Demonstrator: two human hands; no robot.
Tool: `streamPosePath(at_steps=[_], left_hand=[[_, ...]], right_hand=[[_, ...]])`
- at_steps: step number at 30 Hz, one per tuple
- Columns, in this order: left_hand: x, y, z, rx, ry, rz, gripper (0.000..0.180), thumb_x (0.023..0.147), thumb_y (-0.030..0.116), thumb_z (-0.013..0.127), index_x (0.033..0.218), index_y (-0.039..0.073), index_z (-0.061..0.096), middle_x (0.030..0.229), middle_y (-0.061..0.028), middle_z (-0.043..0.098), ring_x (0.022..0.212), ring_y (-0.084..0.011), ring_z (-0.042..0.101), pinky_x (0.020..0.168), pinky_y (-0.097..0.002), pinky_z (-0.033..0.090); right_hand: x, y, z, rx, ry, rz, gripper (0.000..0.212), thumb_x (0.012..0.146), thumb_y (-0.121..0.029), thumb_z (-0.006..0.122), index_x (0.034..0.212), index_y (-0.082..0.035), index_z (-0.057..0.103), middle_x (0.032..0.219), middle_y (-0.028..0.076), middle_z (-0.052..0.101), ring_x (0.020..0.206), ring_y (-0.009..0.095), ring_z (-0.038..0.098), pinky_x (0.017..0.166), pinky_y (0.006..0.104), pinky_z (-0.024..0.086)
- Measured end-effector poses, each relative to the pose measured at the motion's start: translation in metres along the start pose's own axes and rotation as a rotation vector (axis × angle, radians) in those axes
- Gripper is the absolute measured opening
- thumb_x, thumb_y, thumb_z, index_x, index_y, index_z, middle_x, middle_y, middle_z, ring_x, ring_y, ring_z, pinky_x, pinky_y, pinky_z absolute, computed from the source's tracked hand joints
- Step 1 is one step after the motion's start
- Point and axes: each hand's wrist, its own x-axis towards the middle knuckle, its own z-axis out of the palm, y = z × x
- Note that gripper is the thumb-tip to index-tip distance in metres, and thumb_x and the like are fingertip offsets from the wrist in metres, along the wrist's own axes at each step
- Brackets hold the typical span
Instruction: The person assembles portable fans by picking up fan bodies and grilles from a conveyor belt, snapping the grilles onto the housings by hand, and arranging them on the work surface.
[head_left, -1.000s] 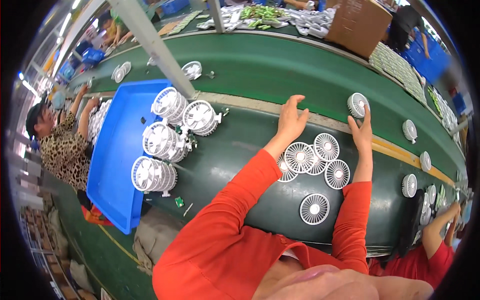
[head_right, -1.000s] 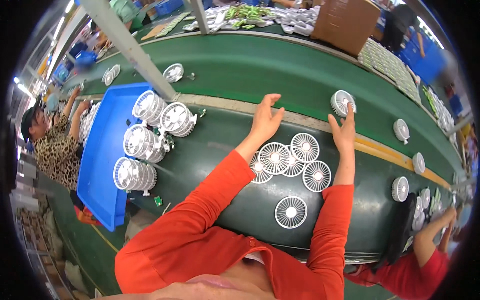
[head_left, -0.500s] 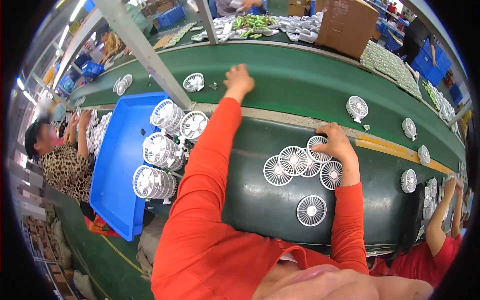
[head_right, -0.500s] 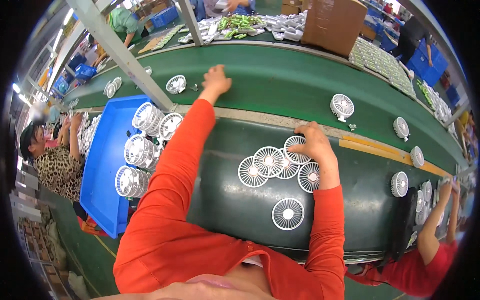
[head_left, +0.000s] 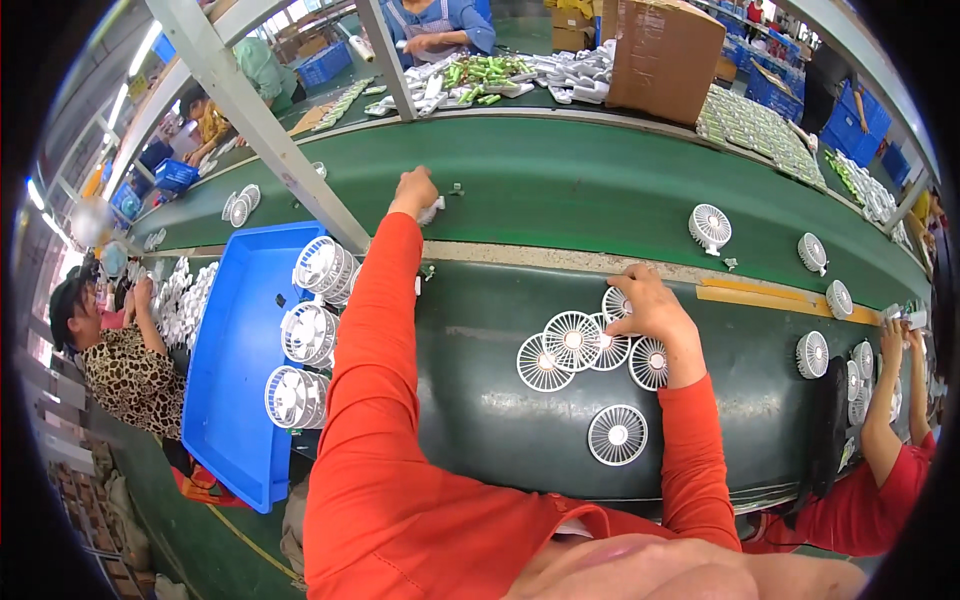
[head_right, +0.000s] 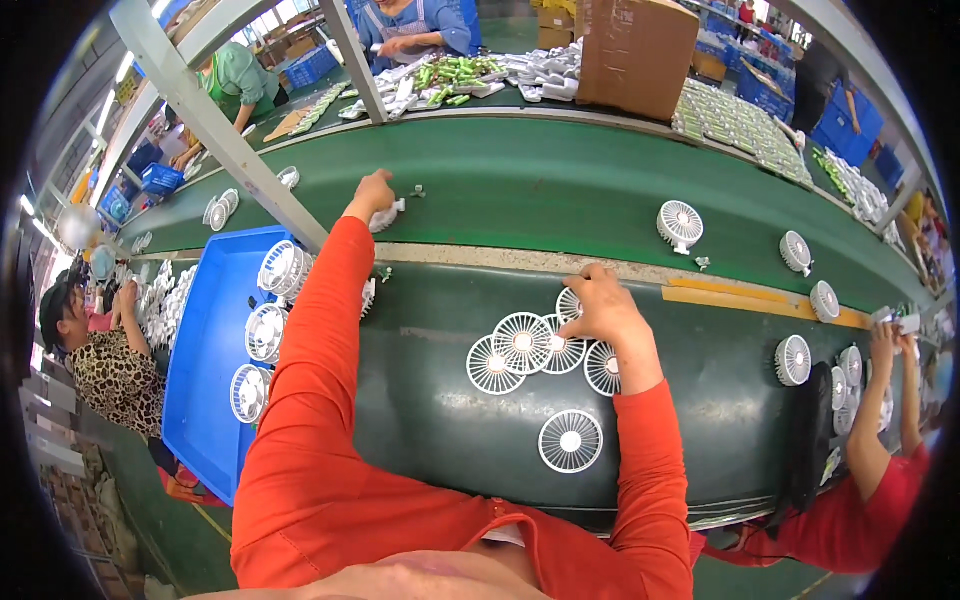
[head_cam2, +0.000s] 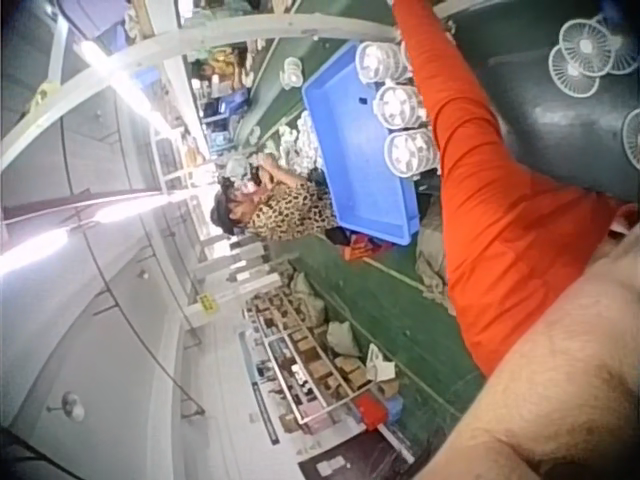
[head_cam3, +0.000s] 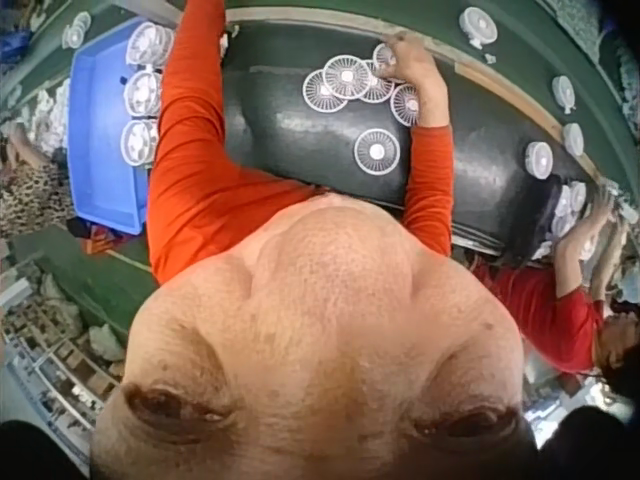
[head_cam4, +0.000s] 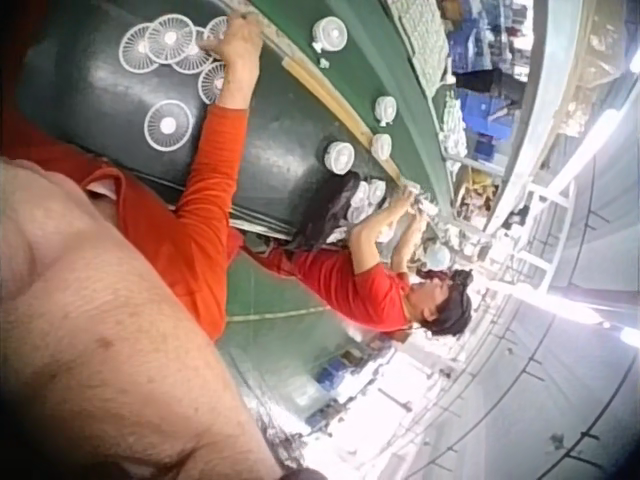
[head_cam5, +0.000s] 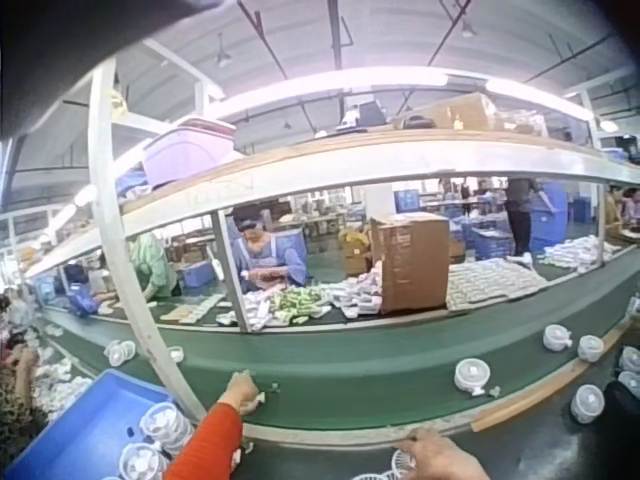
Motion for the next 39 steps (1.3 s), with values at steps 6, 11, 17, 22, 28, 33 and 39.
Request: streamPosePath(at_steps=[6, 11, 17, 22, 28, 33, 39], left_hand=[[-0.019, 0.034, 0.018, 0.186, -0.010, 0.035, 0.030, 0.085, 0.016, 0.059, 0.113, 0.009, 0.068, 0.121, -0.0141, 0.064, 0.115, -0.0376, 0.057, 0.094, -0.0428, 0.049], [-0.027, 0.041, 0.019, 0.193, -0.114, 0.190, 0.027, 0.082, 0.013, 0.060, 0.106, 0.005, 0.070, 0.113, -0.0191, 0.066, 0.106, -0.0369, 0.063, 0.090, -0.0440, 0.051], [-0.074, 0.112, 0.042, -0.213, 0.028, 0.441, 0.020, 0.089, 0.019, 0.055, 0.103, 0.005, 0.055, 0.092, -0.0222, 0.067, 0.092, -0.0413, 0.063, 0.080, -0.0509, 0.048], [-0.151, 0.176, 0.062, -0.884, 0.094, 0.547, 0.028, 0.093, 0.025, 0.057, 0.103, -0.001, 0.061, 0.080, -0.0167, 0.068, 0.076, -0.0293, 0.067, 0.070, -0.0381, 0.051], [-0.207, 0.200, 0.071, -1.996, -0.574, 0.093, 0.032, 0.099, 0.033, 0.052, 0.111, 0.005, 0.060, 0.103, -0.0060, 0.065, 0.094, -0.0146, 0.063, 0.079, -0.0307, 0.051], [-0.217, 0.199, 0.064, -2.274, -0.995, -0.082, 0.051, 0.094, 0.052, 0.050, 0.120, 0.008, 0.058, 0.116, -0.0103, 0.065, 0.105, -0.0254, 0.063, 0.090, -0.0408, 0.052], [-0.225, 0.204, 0.055, -2.285, -0.823, 0.024, 0.038, 0.101, 0.039, 0.042, 0.122, 0.009, 0.054, 0.119, -0.0098, 0.062, 0.108, -0.0233, 0.061, 0.092, -0.0403, 0.051]], right_hand=[[-0.001, 0.024, 0.001, 0.060, 0.056, -0.013, 0.073, 0.059, -0.020, 0.084, 0.125, -0.003, 0.059, 0.128, 0.018, 0.054, 0.124, 0.034, 0.047, 0.106, 0.0395, 0.039], [0.002, 0.023, -0.002, 0.151, 0.122, -0.024, 0.075, 0.060, -0.023, 0.085, 0.126, 0.002, 0.057, 0.130, 0.022, 0.055, 0.125, 0.035, 0.047, 0.106, 0.0403, 0.038], [0.002, 0.005, -0.011, 0.279, 0.342, -0.109, 0.075, 0.066, -0.024, 0.082, 0.131, 0.000, 0.052, 0.134, 0.020, 0.053, 0.126, 0.035, 0.046, 0.106, 0.0406, 0.038], [0.004, -0.005, -0.013, 0.187, 0.679, -0.271, 0.078, 0.063, -0.016, 0.083, 0.133, -0.003, 0.049, 0.134, 0.018, 0.052, 0.123, 0.035, 0.046, 0.104, 0.0424, 0.039], [0.010, -0.013, -0.001, 0.096, 0.750, -0.348, 0.072, 0.063, -0.025, 0.083, 0.127, -0.006, 0.055, 0.132, 0.016, 0.050, 0.118, 0.037, 0.047, 0.100, 0.0461, 0.040], [0.016, -0.012, 0.018, 0.068, 0.726, -0.349, 0.066, 0.070, -0.029, 0.077, 0.129, -0.011, 0.055, 0.135, 0.016, 0.045, 0.123, 0.038, 0.042, 0.103, 0.0489, 0.038], [0.015, -0.017, 0.021, 0.235, 0.710, -0.305, 0.070, 0.077, -0.034, 0.072, 0.139, -0.013, 0.046, 0.148, 0.020, 0.032, 0.134, 0.041, 0.031, 0.109, 0.0504, 0.031]])
